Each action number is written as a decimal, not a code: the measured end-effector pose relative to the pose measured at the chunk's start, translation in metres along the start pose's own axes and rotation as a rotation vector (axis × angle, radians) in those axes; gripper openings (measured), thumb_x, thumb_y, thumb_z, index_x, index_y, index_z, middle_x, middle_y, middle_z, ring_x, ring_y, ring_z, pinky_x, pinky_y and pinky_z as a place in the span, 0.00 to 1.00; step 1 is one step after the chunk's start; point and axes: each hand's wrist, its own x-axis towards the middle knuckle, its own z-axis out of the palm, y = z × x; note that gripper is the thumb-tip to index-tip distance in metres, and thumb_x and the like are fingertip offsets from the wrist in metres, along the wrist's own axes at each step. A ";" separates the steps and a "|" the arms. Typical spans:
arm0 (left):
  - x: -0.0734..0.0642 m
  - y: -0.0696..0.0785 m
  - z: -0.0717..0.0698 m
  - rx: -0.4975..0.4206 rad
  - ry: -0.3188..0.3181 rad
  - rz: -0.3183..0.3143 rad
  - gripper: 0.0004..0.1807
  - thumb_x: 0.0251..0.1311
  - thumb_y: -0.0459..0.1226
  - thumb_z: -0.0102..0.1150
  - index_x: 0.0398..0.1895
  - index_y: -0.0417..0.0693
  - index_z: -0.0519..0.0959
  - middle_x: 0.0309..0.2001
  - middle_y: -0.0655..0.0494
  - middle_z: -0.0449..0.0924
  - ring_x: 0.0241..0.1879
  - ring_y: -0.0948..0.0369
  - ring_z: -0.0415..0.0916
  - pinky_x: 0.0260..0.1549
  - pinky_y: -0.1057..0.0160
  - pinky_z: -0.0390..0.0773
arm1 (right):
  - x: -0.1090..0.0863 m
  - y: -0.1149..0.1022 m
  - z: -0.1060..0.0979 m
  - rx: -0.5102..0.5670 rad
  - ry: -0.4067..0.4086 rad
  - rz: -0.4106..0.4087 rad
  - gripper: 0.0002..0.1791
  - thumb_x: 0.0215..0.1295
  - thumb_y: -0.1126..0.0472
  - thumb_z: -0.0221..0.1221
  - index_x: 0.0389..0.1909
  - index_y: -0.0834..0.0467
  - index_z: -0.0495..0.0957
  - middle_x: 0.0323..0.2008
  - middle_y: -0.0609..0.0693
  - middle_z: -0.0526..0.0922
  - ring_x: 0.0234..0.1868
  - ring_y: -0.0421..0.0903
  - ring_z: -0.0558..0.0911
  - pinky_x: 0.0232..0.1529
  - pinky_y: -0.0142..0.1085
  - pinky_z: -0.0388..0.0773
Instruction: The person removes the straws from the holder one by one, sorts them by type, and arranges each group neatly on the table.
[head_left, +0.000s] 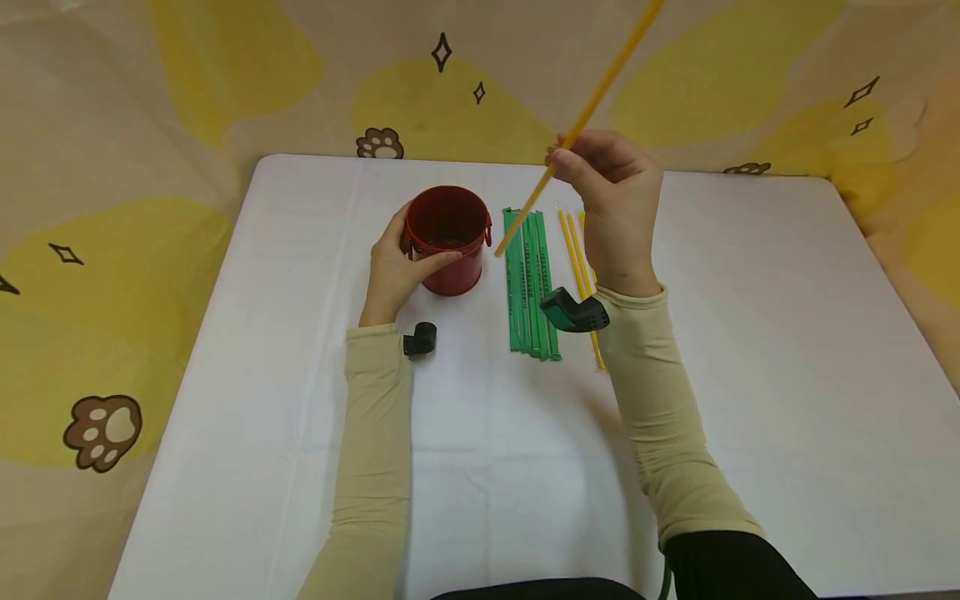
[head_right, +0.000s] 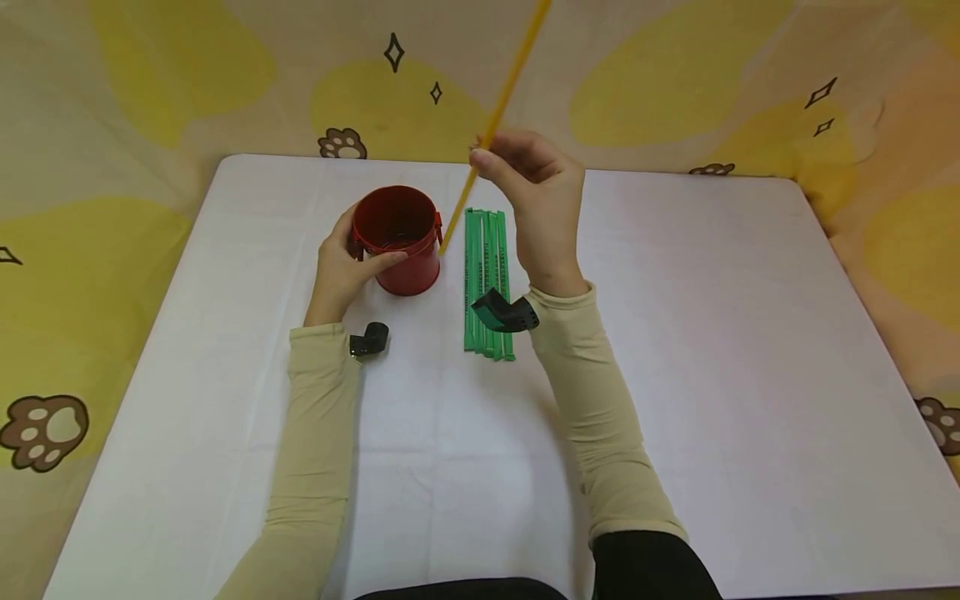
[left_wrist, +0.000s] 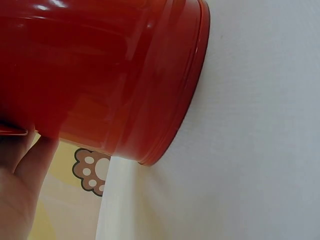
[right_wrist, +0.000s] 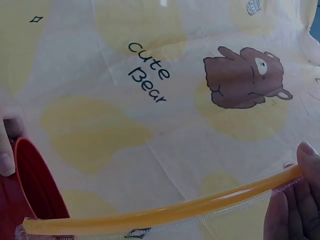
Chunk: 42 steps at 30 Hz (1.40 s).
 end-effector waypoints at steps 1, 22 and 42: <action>0.000 0.000 0.000 0.002 0.000 -0.002 0.42 0.48 0.31 0.71 0.68 0.38 0.61 0.64 0.44 0.66 0.63 0.53 0.63 0.60 0.59 0.67 | 0.000 0.000 -0.002 -0.002 0.003 0.000 0.12 0.53 0.82 0.58 0.24 0.63 0.82 0.27 0.55 0.84 0.30 0.49 0.83 0.38 0.38 0.81; 0.015 -0.036 0.000 0.000 0.012 0.037 0.45 0.45 0.37 0.74 0.68 0.48 0.62 0.63 0.55 0.68 0.61 0.60 0.64 0.59 0.62 0.69 | -0.007 -0.004 -0.041 -0.066 0.007 -0.018 0.03 0.55 0.76 0.62 0.30 0.72 0.81 0.32 0.60 0.83 0.31 0.50 0.83 0.40 0.38 0.82; 0.014 -0.035 0.000 -0.003 0.011 0.036 0.45 0.46 0.37 0.74 0.68 0.49 0.62 0.63 0.55 0.68 0.61 0.61 0.64 0.58 0.62 0.69 | -0.016 -0.013 -0.080 -0.064 0.072 0.103 0.05 0.51 0.78 0.64 0.30 0.76 0.80 0.29 0.61 0.83 0.29 0.50 0.83 0.37 0.37 0.81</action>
